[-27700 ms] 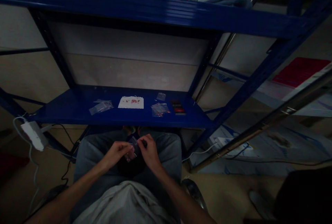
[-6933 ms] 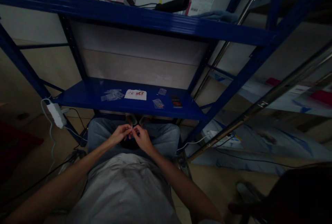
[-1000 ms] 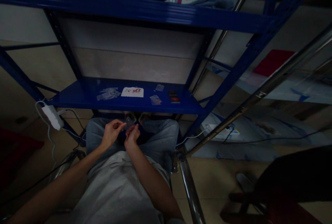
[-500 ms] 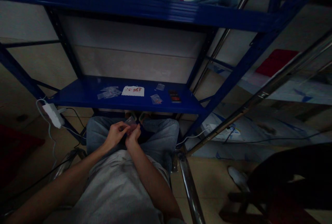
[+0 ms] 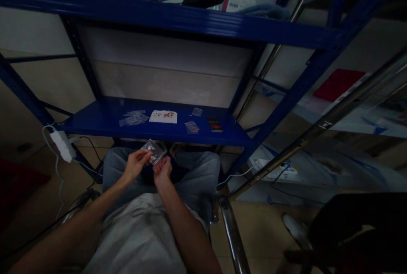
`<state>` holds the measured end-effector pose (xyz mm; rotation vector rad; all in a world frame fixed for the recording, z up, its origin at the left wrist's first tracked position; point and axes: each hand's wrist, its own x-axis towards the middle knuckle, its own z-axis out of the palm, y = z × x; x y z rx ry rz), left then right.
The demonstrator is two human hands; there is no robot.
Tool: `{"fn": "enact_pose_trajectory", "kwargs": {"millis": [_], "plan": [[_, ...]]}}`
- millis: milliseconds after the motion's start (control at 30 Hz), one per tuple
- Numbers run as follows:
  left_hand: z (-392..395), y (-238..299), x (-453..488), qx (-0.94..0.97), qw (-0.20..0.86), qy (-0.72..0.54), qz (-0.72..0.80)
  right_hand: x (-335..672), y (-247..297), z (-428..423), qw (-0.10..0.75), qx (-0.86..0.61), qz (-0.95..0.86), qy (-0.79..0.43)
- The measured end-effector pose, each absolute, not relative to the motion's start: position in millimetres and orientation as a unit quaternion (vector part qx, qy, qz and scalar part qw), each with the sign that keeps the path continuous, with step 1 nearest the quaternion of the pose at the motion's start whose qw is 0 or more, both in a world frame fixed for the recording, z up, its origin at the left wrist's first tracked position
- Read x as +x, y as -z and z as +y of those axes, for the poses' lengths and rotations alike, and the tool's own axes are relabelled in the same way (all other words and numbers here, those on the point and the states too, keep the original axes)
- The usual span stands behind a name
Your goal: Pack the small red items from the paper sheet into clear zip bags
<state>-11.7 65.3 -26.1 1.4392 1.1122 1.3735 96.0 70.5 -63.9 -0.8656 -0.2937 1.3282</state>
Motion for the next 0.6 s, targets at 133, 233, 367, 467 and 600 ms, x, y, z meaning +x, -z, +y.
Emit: {"fn": "enact_pose_trajectory", "kwargs": {"millis": [133, 233, 367, 467, 600], "plan": [[119.1, 7.2, -29.5, 0.496, 0.397, -0.626, 0.452, 118.7, 41.2, 102.2, 0.68, -0.303, -0.136, -0.654], [175.2, -14.2, -43.9, 0.439, 0.394, -0.675, 0.443, 135.7, 10.8, 148.9, 0.699, -0.255, -0.16, -0.648], [236.7, -34.6, -60.3, 0.354, 0.433, -0.672, 0.485, 156.8, -28.9, 225.2, 0.667, -0.292, -0.193, -0.658], [260.9, -41.3, -67.9, 0.334, 0.464, -0.643, 0.51, 168.6, -46.7, 279.8, 0.645, -0.336, -0.199, -0.657], [273.9, -46.2, -70.7, 0.324, 0.475, -0.631, 0.521, 170.0, -53.3, 339.5, 0.644, -0.356, -0.207, -0.645]]}}
